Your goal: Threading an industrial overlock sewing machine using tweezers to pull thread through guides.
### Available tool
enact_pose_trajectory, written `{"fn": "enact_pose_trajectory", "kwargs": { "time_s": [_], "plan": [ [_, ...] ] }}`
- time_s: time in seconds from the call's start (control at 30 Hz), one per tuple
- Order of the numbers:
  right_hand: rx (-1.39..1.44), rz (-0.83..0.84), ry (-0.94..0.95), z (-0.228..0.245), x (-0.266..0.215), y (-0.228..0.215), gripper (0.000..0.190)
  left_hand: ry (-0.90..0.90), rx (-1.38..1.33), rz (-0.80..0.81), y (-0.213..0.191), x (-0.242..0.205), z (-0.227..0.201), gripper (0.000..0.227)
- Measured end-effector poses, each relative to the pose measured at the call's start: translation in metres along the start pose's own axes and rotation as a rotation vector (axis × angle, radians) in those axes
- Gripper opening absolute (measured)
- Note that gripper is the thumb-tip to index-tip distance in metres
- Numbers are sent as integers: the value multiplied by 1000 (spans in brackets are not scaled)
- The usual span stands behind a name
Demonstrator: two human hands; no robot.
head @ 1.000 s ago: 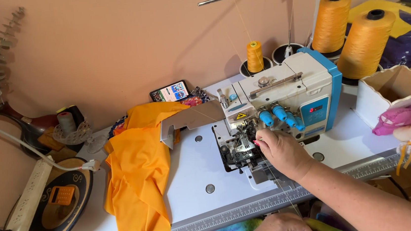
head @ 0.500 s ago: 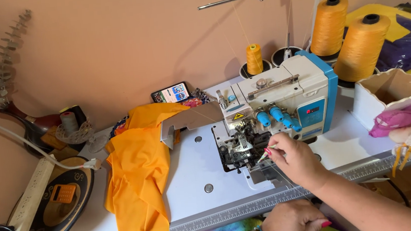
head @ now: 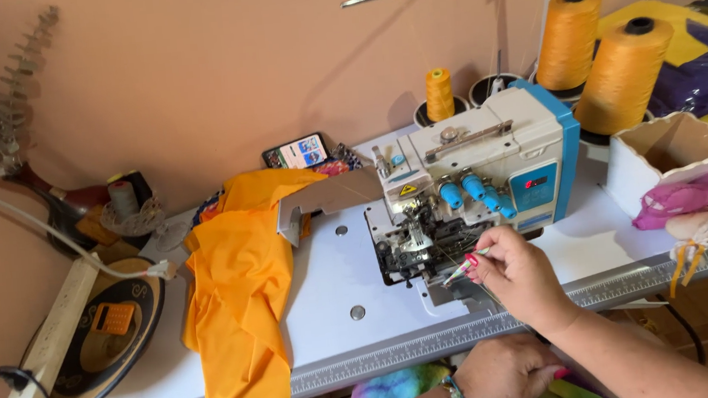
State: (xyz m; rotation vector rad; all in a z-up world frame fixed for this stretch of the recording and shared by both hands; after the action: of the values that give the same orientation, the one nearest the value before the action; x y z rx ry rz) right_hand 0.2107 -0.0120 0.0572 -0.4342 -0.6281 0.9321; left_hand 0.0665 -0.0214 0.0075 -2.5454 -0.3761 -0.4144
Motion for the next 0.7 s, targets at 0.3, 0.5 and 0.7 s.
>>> {"fn": "enact_pose_trajectory", "kwargs": {
  "time_s": [0.3, 0.5, 0.7],
  "plan": [
    [-618, 394, -254, 10, 2, 24, 6, -42, 31, -24, -6, -12, 1, 13],
    [-740, 373, -287, 20, -2, 25, 11, -107, 7, -18, -10, -18, 14, 17],
    [-680, 215, -426, 15, -9, 17, 10, -218, -46, 28, -14, -18, 34, 19]
  ]
}}
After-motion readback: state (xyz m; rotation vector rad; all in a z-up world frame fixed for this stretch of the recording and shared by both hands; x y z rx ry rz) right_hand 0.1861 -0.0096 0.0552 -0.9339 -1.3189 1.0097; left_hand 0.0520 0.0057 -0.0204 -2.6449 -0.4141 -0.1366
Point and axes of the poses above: each hand's wrist, its own x-axis towards the middle knuckle, its own y-axis out of the palm, z = x × y, the point moved 1 cm from there along x, towards the middle knuckle, and after that the axes turned 14 degrees about -x, right-handed, at the moved point
